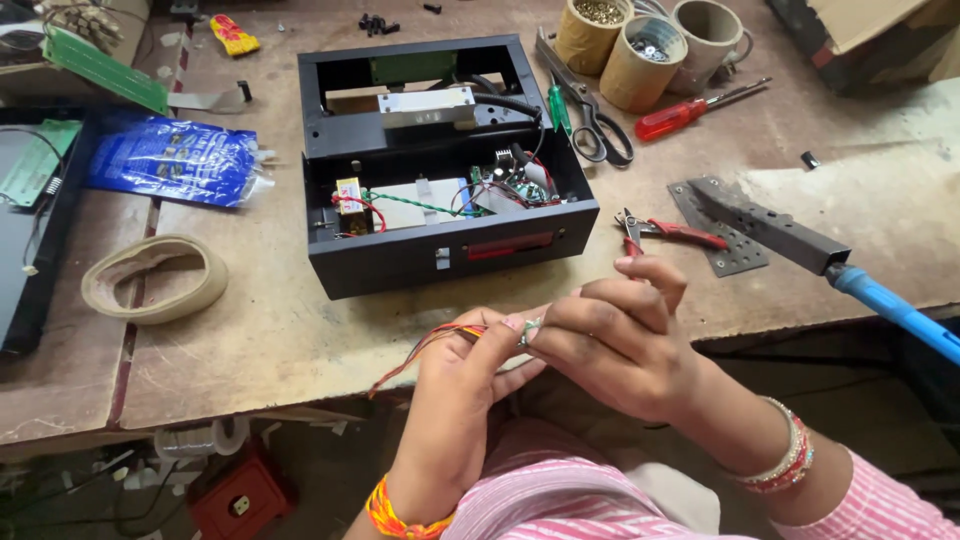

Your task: The person wires a small green circuit board with red, yellow and orange wires into an open black enclosure, routing and seating the wires inside the box. They handle a roll of tape, apply glue from a yellow tube to a component, press parts into the enclosure, and finally pick up a small black remote-like panel.

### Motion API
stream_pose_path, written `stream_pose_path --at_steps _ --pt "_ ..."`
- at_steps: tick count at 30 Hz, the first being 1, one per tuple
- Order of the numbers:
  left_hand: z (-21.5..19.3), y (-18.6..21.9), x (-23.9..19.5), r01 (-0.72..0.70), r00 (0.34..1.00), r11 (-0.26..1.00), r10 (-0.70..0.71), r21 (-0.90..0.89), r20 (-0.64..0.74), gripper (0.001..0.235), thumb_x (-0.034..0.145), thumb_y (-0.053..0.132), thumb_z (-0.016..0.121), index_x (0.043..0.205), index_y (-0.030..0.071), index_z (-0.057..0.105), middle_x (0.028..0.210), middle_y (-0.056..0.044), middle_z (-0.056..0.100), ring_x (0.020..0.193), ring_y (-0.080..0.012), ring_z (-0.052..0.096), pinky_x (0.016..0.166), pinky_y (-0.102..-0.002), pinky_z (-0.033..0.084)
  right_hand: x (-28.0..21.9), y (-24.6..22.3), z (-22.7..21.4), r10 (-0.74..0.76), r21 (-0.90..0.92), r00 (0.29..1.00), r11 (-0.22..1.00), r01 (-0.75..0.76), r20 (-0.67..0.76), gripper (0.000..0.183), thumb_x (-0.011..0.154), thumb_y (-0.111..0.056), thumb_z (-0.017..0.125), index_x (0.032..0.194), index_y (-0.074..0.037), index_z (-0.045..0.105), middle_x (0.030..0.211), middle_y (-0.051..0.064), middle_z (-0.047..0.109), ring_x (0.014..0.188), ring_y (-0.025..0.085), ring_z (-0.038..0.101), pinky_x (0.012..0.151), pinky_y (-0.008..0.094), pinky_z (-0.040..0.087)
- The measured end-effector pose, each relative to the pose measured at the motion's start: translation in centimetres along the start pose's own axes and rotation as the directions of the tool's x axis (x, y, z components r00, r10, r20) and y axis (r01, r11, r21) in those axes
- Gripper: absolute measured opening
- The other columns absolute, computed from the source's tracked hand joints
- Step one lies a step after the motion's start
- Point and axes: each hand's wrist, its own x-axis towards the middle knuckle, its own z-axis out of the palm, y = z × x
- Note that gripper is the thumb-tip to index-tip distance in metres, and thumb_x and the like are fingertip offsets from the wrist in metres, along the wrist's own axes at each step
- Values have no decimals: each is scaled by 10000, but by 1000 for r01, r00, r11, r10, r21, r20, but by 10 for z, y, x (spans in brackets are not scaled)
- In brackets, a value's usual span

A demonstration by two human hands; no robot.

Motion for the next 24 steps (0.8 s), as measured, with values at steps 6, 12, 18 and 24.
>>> stream_pose_path --at_steps 6,12,18,24 --pt "-2 -10 -7 -300 954 920 290 253 78 286 943 153 708 1214 82 652 1256 -79 656 1121 -142 628 973 -308 513 7 -3 -3 165 145 983 974 -175 75 238 792 -186 852 968 -124 705 1012 4 662 1007 225 573 997 459 375" --pt "-9 -23 -7 -585 801 743 594 325 83 121 943 28 759 1059 11 730 1240 -97 623 1130 -153 620 991 -289 501 -2 -3 -7 470 468 851 712 -523 236 154 844 -56 793 960 -64 691 981 39 685 980 206 634 902 338 485" --pt "-17 -12 0 -558 813 825 566 93 -140 77 955 18 737 1027 -4 722 1153 -118 694 1023 -162 637 923 -298 510 -38 20 -4 733 690 622 299 -659 276 91 943 -22 718 1031 -5 699 1023 49 694 959 123 631 856 270 500" --pt "-6 -14 -2 -456 877 890 447 -11 -177 103 959 90 706 993 -7 710 1061 -142 755 956 -185 711 927 -348 586 -8 -5 7 736 775 513 -25 -632 442 239 930 -119 689 1147 -18 694 1016 13 694 929 69 629 819 208 503"
